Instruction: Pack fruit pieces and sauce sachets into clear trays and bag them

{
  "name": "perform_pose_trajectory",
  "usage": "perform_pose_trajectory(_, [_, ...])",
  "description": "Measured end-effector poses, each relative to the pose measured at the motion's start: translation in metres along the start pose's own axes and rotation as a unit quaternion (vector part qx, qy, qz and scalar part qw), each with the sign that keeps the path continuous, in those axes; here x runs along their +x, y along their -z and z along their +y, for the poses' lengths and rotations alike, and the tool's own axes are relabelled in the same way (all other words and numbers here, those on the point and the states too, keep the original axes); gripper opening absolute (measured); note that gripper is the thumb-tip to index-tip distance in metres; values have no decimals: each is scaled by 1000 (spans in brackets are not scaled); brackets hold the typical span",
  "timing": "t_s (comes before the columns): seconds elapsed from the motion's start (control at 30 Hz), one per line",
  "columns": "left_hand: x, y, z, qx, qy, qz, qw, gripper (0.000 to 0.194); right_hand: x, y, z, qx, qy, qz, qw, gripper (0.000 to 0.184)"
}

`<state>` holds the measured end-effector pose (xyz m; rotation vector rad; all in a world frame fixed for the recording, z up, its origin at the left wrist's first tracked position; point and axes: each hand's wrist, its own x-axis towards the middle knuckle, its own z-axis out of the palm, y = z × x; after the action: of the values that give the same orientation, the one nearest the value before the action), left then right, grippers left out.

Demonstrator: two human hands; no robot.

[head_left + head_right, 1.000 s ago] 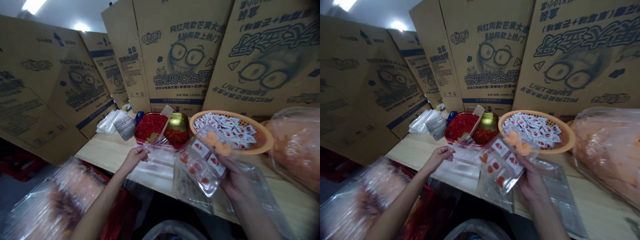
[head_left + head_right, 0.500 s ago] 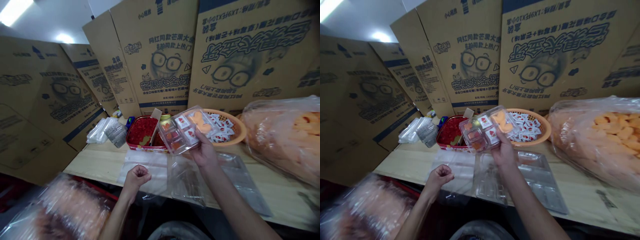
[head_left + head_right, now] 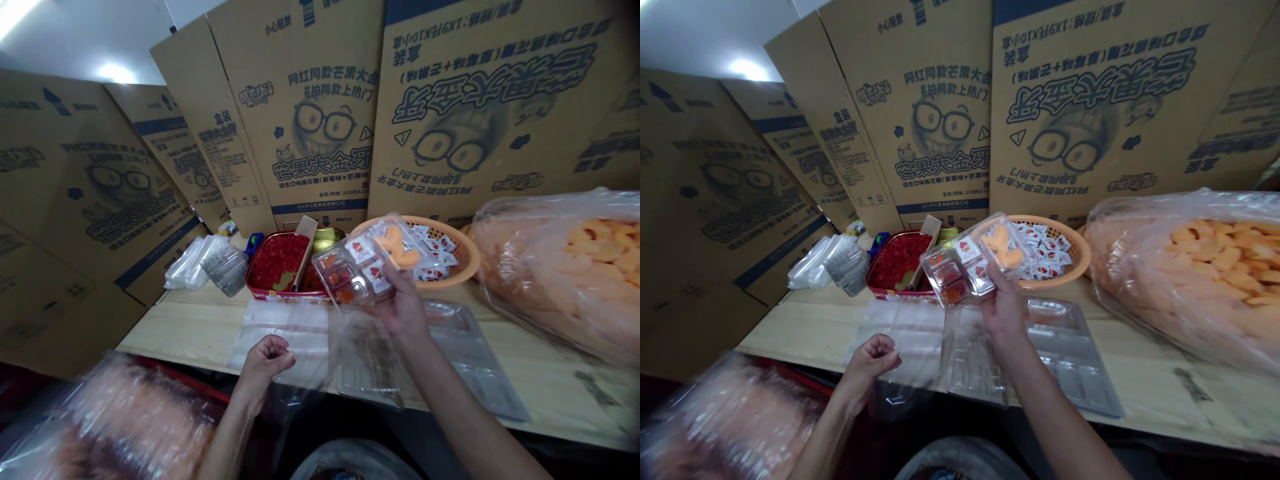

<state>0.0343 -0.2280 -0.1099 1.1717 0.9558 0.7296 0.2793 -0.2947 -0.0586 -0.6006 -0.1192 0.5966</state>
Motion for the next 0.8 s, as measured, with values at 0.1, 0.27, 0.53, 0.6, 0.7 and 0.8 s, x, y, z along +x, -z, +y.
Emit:
perform_pose_trajectory(0.1, [-1, -3, 1, -20, 13, 5, 1000, 39, -3, 0, 3, -4, -5, 12, 1000, 42])
perform_pose_trajectory(0.27, [-3, -12, 4, -53, 26, 34, 998, 40, -14, -5, 11, -4, -34, -24, 999, 46])
perform_pose_trajectory(0.53, [-9, -14, 12, -106, 33, 56, 992, 40, -12, 3, 7, -58, -84, -99, 990, 38])
perform_pose_trajectory(0.6, [-10, -11, 12, -113, 35, 55, 991, 39, -10, 6, 5, -68, -90, -105, 988, 40])
perform_pose_trajectory(0.7, [-11, -8, 12, -99, 22, 42, 994, 36, -11, 8, 4, -71, -106, -113, 985, 41])
perform_pose_trajectory(0.8, [-12, -6, 16, -30, 18, -37, 999, 33, -14, 5, 6, -86, -133, -147, 976, 36])
